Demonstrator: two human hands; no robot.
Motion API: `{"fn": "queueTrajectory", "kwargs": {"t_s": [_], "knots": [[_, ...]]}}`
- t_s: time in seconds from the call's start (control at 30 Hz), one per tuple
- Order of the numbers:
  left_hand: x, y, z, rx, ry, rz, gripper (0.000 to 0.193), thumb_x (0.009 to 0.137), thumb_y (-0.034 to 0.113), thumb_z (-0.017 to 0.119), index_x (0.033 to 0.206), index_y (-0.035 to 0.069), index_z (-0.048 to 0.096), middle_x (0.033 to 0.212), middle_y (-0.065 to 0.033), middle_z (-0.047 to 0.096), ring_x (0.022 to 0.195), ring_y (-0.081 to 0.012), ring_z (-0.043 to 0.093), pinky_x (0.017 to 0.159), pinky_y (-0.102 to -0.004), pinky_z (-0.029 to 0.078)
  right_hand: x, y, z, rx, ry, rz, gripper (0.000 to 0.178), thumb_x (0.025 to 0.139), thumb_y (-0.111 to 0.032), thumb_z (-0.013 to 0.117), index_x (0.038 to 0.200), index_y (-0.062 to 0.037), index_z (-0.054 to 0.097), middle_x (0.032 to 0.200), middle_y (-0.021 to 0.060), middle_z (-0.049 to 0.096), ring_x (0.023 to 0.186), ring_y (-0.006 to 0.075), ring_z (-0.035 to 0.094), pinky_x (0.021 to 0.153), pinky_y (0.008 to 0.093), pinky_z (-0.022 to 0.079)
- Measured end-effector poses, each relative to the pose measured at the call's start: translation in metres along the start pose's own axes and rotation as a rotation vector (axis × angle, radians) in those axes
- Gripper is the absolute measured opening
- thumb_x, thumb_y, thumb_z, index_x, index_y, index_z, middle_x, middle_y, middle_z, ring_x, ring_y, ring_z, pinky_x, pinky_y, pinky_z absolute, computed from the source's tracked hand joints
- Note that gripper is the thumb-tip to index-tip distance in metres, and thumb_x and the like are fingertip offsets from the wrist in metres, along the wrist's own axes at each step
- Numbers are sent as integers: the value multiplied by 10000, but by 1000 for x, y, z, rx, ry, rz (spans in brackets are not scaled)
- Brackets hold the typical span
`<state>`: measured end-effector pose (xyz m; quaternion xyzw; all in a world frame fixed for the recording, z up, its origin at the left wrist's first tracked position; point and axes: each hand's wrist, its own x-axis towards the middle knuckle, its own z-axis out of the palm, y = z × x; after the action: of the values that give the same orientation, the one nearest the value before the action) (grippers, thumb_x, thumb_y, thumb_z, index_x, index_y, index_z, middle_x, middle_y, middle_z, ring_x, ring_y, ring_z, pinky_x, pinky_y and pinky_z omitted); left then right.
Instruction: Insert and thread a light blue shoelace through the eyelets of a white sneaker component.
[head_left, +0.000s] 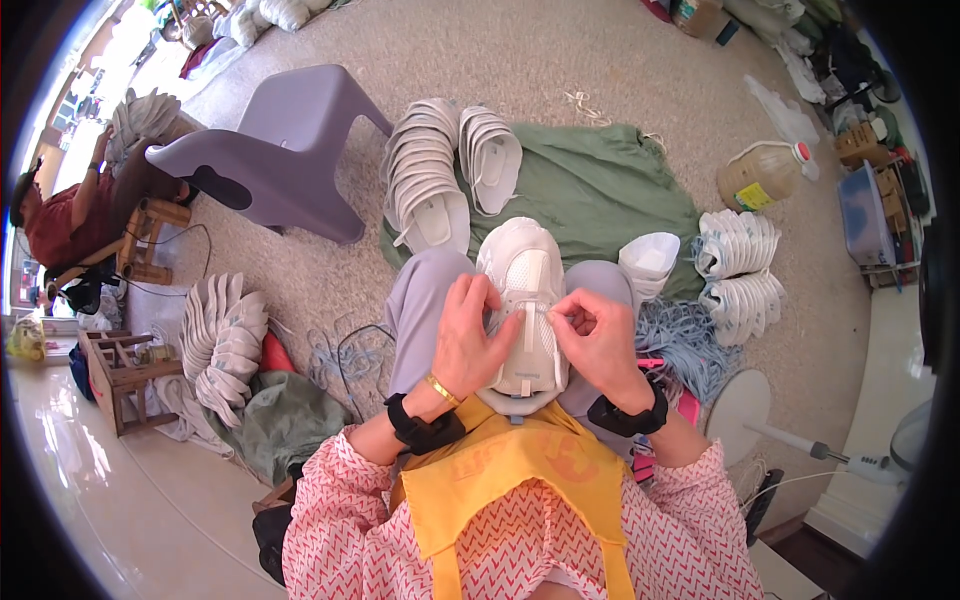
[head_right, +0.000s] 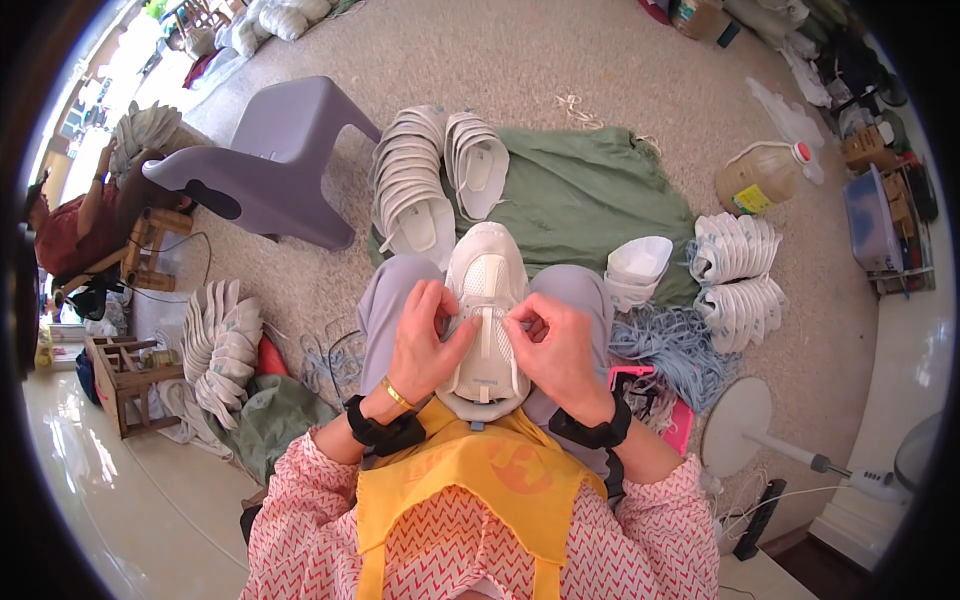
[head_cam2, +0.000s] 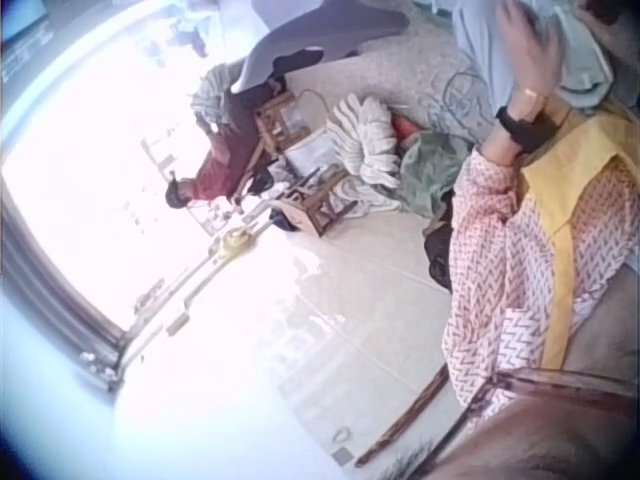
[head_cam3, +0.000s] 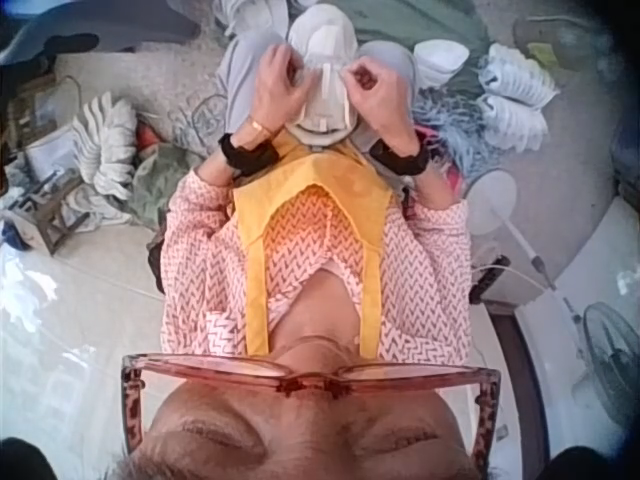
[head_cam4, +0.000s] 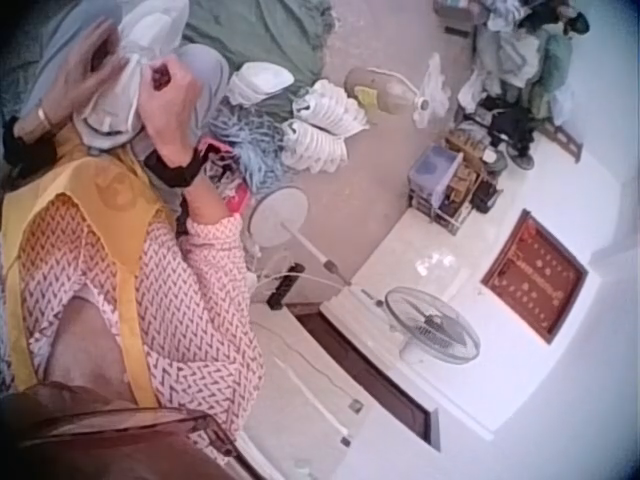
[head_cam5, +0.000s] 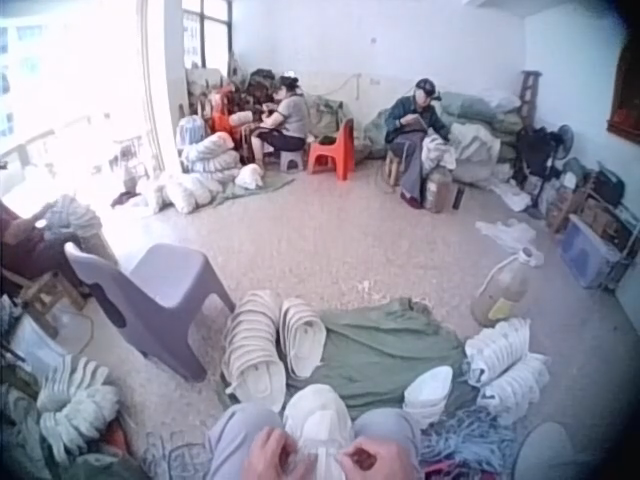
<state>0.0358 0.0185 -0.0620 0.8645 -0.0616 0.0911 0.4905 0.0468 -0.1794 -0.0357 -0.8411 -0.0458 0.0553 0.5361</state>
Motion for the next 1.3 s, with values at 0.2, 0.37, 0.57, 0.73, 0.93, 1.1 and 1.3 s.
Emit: {"fn": "queueTrajectory", "kwargs": {"t_s": [0.2, 0.37, 0.57, 0.73, 0.93, 1.1, 1.3], "knots": [[2, -2, -3, -19, -34, -24, 301, 831, 97, 794, 923, 16, 519, 860, -77, 462, 677, -205, 464, 592, -333, 418, 6, -2, 2, -51, -29, 19, 79, 908, -24, 750, 858, 18, 706, 715, -17, 686, 628, 4, 596, 563, 194, 483], [2, -2, -3, -22, -45, -26, 294, 833, 92, 785, 923, 19, 515, 863, -78, 456, 686, -206, 465, 599, -333, 421, 9, 7, 3, 178, -71, 210, 103, 904, -64, 753, 874, 28, 720, 735, 18, 713, 635, 44, 627, 580, 224, 489], [2, -2, -1, -26, -48, -8, 275, 839, 69, 766, 941, 24, 515, 872, -76, 449, 703, -209, 474, 609, -333, 426, 11, 9, 9, 245, -104, 208, 106, 906, -69, 760, 915, 33, 730, 750, 31, 700, 636, 55, 601, 583, 236, 475], [1, -1, -1, -54, -29, 8, 266, 831, 41, 763, 993, 26, 552, 911, -78, 480, 755, -212, 526, 637, -326, 451, 7, -11, 2, -107, -54, -89, 98, 890, -48, 751, 959, 17, 726, 787, 90, 679, 611, 148, 616, 592, 290, 489], [3, 6, -2, -107, -59, 25, 244, 806, -31, 727, 1003, 27, 593, 975, -132, 528, 916, -335, 562, 784, -415, 485, 9, -12, 8, -224, -59, -135, 82, 892, -19, 699, 953, 15, 656, 851, 153, 663, 678, 283, 632, 618, 371, 490], [9, 9, -5, -55, -85, 24, 216, 817, -43, 716, 994, 19, 608, 983, -124, 536, 894, -299, 568, 763, -390, 491, 11, -7, 11, -207, -64, -150, 105, 891, -33, 690, 970, 5, 632, 882, 166, 654, 742, 349, 657, 661, 442, 503], [15, 13, -3, 36, -113, 119, 199, 815, -69, 678, 976, 20, 602, 965, -142, 538, 901, -335, 569, 776, -422, 493, 10, -15, 0, -167, -113, -92, 137, 889, -46, 701, 999, 3, 635, 909, 160, 674, 741, 348, 656, 675, 443, 510]]}}
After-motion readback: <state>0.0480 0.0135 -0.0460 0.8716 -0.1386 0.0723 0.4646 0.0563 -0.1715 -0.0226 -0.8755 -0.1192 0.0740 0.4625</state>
